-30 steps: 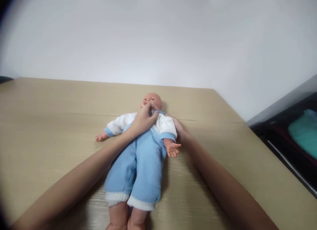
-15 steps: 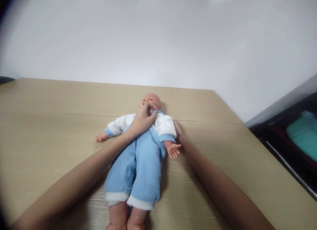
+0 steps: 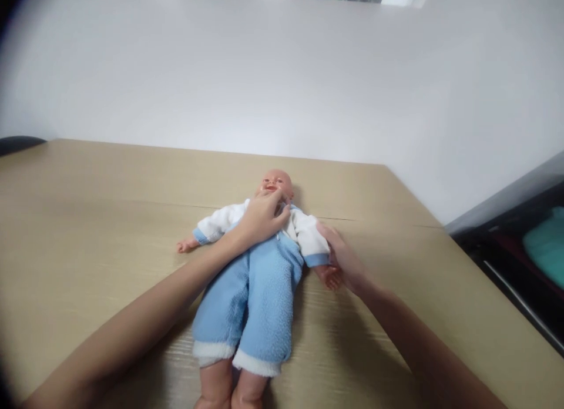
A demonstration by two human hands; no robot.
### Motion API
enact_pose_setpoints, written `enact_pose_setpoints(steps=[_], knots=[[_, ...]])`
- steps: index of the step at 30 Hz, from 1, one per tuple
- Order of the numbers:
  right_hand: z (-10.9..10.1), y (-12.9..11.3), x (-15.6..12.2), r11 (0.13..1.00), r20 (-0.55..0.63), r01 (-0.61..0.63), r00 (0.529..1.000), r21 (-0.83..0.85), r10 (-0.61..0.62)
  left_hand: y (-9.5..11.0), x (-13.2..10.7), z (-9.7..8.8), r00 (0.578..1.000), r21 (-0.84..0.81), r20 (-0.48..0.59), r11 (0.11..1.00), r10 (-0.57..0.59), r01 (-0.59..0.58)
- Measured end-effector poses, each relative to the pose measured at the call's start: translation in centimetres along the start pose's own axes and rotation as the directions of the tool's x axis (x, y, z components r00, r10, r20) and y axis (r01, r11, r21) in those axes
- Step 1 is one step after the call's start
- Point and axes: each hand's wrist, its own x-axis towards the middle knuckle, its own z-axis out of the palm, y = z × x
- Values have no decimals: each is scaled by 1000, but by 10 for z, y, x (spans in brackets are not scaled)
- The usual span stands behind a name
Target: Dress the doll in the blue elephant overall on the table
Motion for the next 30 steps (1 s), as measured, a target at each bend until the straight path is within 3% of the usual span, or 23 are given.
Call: enact_pose_setpoints(steps=[2, 4, 8, 14, 23, 26, 28, 30], knots=[[-13, 2, -14, 989, 38, -149, 988, -18, 150, 1, 0, -3, 1000, 19, 26, 1000, 4, -4], [-28, 5, -19, 979, 43, -181, 982, -90, 186, 1, 0, -5, 999, 25, 40, 1000, 4, -5], [-62, 13, -10, 958, 0, -76, 997, -275, 80, -1, -1, -5, 999, 30, 37, 999, -18, 17], [-98, 31, 7, 948, -131, -28, 991, -318, -15, -2, -1, -3, 1000, 35, 23, 999, -13, 12], [-91, 46, 4, 891, -146, 60, 979, -450, -140, -6, -2, -1, 1000, 67, -12, 998, 24, -23], [-91, 47, 3, 895, -84, 99, 985, -436, -150, -6, -2, -1, 1000, 60, -14, 998, 24, -23], [-90, 45, 1, 828, -59, 191, 964, -528, -260, -6, -2, -1, 999, 67, -16, 997, 31, -29], [-85, 39, -4, 641, -43, 324, 873, -696, -486, -6, -2, -1, 999, 83, -18, 996, 40, -39]])
